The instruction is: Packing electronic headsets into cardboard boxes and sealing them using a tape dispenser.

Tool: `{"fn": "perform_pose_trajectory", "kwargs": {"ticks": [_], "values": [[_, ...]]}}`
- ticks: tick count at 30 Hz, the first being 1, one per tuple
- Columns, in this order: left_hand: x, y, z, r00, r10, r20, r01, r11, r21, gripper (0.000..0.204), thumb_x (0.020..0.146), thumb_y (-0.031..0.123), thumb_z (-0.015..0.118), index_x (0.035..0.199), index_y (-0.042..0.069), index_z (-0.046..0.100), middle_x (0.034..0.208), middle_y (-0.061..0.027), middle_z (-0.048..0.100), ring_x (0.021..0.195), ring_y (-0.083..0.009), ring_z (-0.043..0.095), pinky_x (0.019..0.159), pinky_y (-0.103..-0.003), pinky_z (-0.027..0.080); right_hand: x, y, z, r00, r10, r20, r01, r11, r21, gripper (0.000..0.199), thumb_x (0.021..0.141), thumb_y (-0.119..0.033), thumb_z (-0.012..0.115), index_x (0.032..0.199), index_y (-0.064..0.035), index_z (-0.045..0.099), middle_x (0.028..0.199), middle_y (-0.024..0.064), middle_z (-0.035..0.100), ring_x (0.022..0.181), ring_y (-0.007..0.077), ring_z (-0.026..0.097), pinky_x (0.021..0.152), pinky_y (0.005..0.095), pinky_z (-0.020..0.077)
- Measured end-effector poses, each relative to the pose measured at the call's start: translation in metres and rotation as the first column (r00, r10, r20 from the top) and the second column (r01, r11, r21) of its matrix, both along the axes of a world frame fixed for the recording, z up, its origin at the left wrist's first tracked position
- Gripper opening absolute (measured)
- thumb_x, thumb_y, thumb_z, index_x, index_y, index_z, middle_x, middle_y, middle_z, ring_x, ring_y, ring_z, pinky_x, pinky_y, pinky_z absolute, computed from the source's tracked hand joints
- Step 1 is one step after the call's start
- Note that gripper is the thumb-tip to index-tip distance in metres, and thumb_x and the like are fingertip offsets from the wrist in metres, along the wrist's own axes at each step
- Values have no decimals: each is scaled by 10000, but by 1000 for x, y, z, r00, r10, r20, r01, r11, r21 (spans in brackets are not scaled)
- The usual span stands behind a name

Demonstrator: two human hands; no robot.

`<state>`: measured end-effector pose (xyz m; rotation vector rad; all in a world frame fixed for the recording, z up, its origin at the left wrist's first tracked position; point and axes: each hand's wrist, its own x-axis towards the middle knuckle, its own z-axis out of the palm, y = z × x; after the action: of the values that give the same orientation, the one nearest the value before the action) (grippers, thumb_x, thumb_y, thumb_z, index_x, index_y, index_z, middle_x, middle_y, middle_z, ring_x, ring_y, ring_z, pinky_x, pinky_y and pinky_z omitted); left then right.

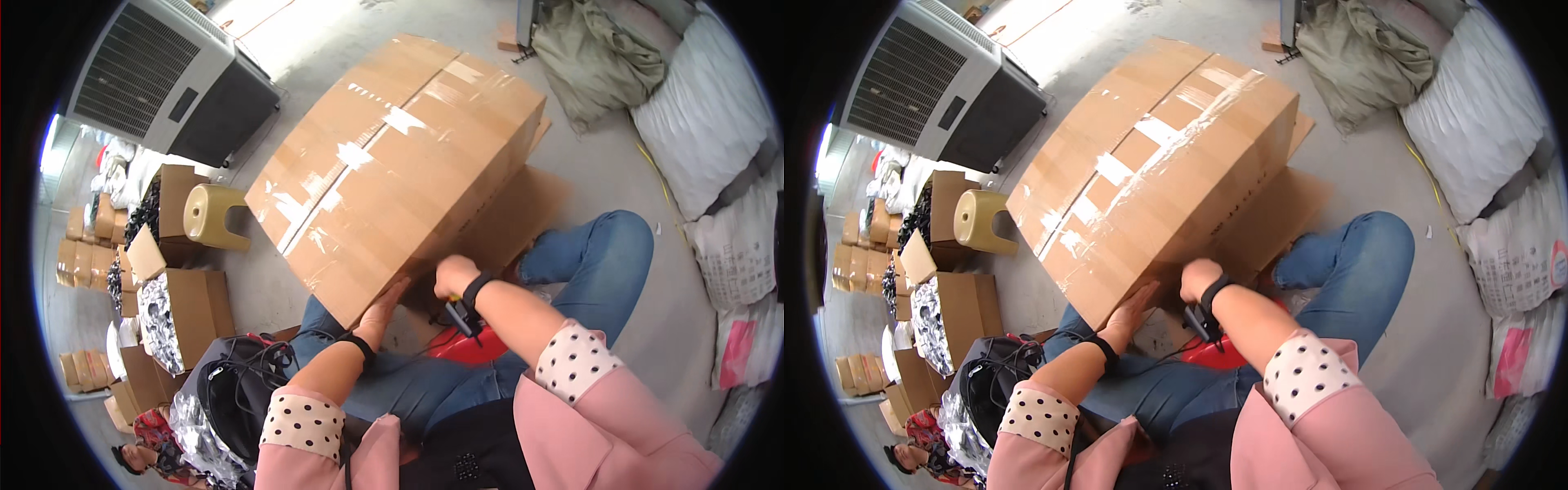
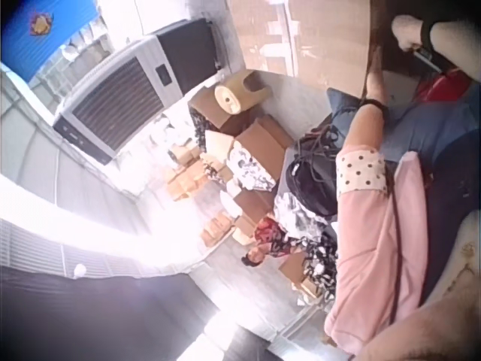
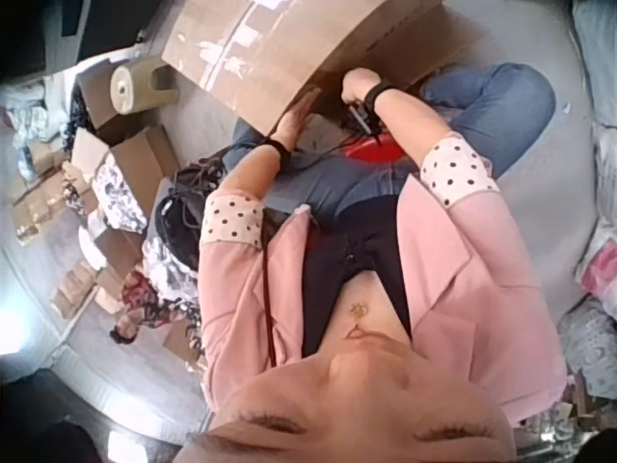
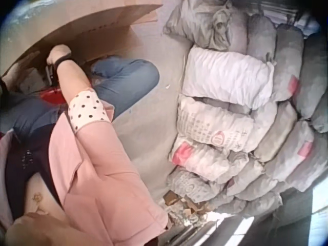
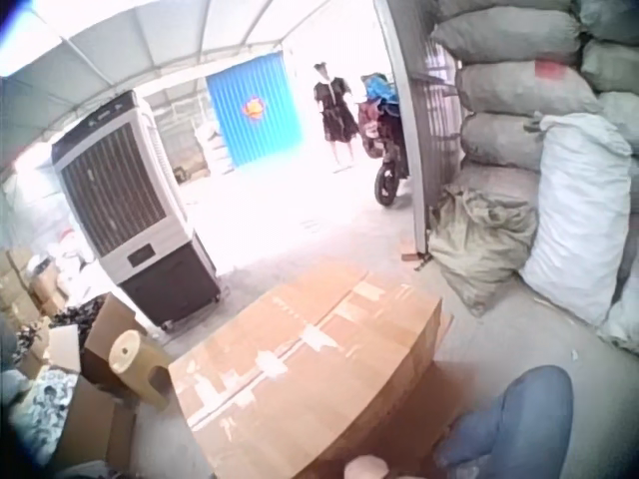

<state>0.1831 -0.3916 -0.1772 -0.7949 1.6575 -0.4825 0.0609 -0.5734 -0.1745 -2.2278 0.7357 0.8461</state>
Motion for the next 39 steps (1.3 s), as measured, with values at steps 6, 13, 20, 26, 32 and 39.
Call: {"fn": "perform_pose_trajectory", "kwargs": {"ticks": [6, 13, 20, 26, 32, 39], "values": [[9, -1, -52, 977, -174, 122, 159, 980, 121, 605, 963, 357, 383, 1500, 95, 289, 1609, -85, 77, 1480, -267, 24, 1180, -466, 14, -56, -108, 22, 971, -139, 193, 110, 982, 154, 513, 612, -377, 712, 880, 60, 697, 809, 236, 678, 770, 316, 682, 680, 382, 535], [3, -10, -111, 969, 226, -101, -199, 954, 223, 625, 921, 332, 481, 1466, 57, 345, 1536, -134, 300, 1443, -288, 211, 1175, -400, 158, -203, -114, 114, 416, -893, 172, 508, 385, 770, 496, 738, -38, 656, 1205, 104, 571, 978, 86, 658, 846, 125, 613, 761, 238, 500], [-15, -69, -31, -184, 932, -313, -420, 213, 882, 655, 869, 333, 617, 1388, -18, 430, 1428, -215, 438, 1308, -355, 434, 1089, -396, 351, -226, -103, 137, 194, -980, 39, 457, 125, 880, 540, 742, -64, 660, 1247, 85, 541, 851, 75, 622, 688, 125, 603, 631, 252, 520], [3, -70, 87, -532, 541, -651, -370, 543, 754, 561, 897, 351, 583, 1328, 3, 494, 1259, -233, 573, 1154, -377, 556, 987, -404, 447, -161, -97, 172, 224, -965, 134, 228, 185, 956, 601, 697, -157, 676, 1233, 49, 497, 888, 124, 590, 689, 193, 584, 552, 284, 512], [60, -94, 160, -315, 156, -936, -844, 405, 351, 664, 899, 404, 588, 1383, -11, 403, 1329, -242, 506, 1223, -372, 496, 1025, -431, 407, -132, -89, 179, 135, -986, 95, 66, 104, 992, 515, 719, -182, 621, 1179, 27, 524, 836, 112, 589, 647, 191, 564, 556, 309, 482], [102, -247, 115, 93, 32, -995, -802, 595, -56, 885, 893, 574, 511, 1444, -68, 253, 1499, -223, 310, 1422, -331, 246, 1156, -455, 207, -146, -97, 161, 6, -994, 113, 219, 112, 969, 586, 665, -274, 632, 1159, 26, 532, 815, 108, 597, 628, 189, 569, 517, 284, 464]]}}
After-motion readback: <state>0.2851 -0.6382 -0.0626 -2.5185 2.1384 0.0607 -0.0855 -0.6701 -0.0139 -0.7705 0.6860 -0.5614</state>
